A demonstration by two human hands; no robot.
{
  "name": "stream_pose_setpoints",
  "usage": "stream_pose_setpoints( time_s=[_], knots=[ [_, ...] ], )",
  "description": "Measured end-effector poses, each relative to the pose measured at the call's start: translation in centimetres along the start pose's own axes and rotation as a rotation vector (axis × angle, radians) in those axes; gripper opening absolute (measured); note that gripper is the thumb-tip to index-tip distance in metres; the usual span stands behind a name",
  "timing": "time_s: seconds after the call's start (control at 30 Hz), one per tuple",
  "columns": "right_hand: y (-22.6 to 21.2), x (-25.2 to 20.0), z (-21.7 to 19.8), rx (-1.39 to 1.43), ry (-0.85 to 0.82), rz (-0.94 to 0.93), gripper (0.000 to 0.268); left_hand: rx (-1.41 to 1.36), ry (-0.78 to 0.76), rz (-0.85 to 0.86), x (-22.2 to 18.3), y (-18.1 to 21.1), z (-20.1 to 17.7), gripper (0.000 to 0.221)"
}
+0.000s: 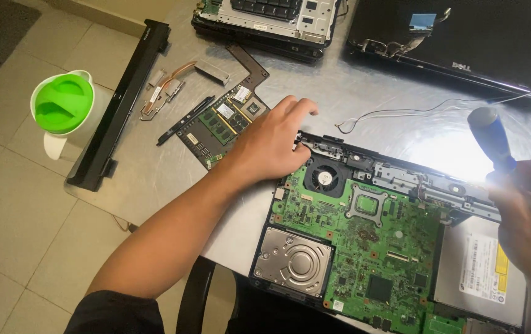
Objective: Disassembling a laptop by removing screws with a screwdriver and detaching the screen assembly
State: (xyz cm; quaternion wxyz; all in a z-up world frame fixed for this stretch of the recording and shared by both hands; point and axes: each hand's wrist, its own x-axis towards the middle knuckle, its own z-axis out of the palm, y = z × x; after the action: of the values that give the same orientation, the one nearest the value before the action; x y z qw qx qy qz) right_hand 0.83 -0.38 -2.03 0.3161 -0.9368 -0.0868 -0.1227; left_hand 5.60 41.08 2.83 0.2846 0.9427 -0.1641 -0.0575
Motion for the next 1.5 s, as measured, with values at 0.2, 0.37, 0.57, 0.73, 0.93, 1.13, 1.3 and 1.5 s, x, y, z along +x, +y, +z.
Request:
stream_pose_setpoints(
  time_s=[0.2,0.37,0.57,0.73,0.93,1.13,1.3,1.5],
  knots=[
    [0.9,1.3,0.3,-0.186,-0.058,-0.024,0.023,0.042,0.089,0.051,-0.3,0.5,0.2,0.05],
    [1.8,1.8,1.3,-0.114,-0.1,-0.005,0.032,-0.009,0.066,0.006,-0.5,0.3,0.0,0.054],
    [-0.5,2.0,1.7,-0.186,-0.114,0.141,0.052,-0.116,0.145,0.111,-0.7,-0.8,0.5,0.056],
    [-3.4,2.7,0.8,-0.291,-0.248,0.045,0.052,-0.097,0.193,0.128,-0.6,-0.7,1.0,0.056],
    [-2.6,2.6,1.8,-0.452,-0.231,0.16,0.032,-0.226,0.224,0.36,-0.1,-2.1,1.3,0.051],
    [-2.5,2.6,1.9,-0.641,-0.257,0.091,0.053,-0.265,0.222,0.395,0.3,-2.6,1.9,0.046],
    [-2.8,2.6,1.4,-0.411,-0.126,-0.123,0.029,-0.29,0.209,0.342,0.3,-2.8,1.2,0.05],
    [0.3,2.4,1.3,0.104,-0.035,0.083,0.025,-0.259,0.113,0.396,0.6,-3.3,1.0,0.083]
  ],
)
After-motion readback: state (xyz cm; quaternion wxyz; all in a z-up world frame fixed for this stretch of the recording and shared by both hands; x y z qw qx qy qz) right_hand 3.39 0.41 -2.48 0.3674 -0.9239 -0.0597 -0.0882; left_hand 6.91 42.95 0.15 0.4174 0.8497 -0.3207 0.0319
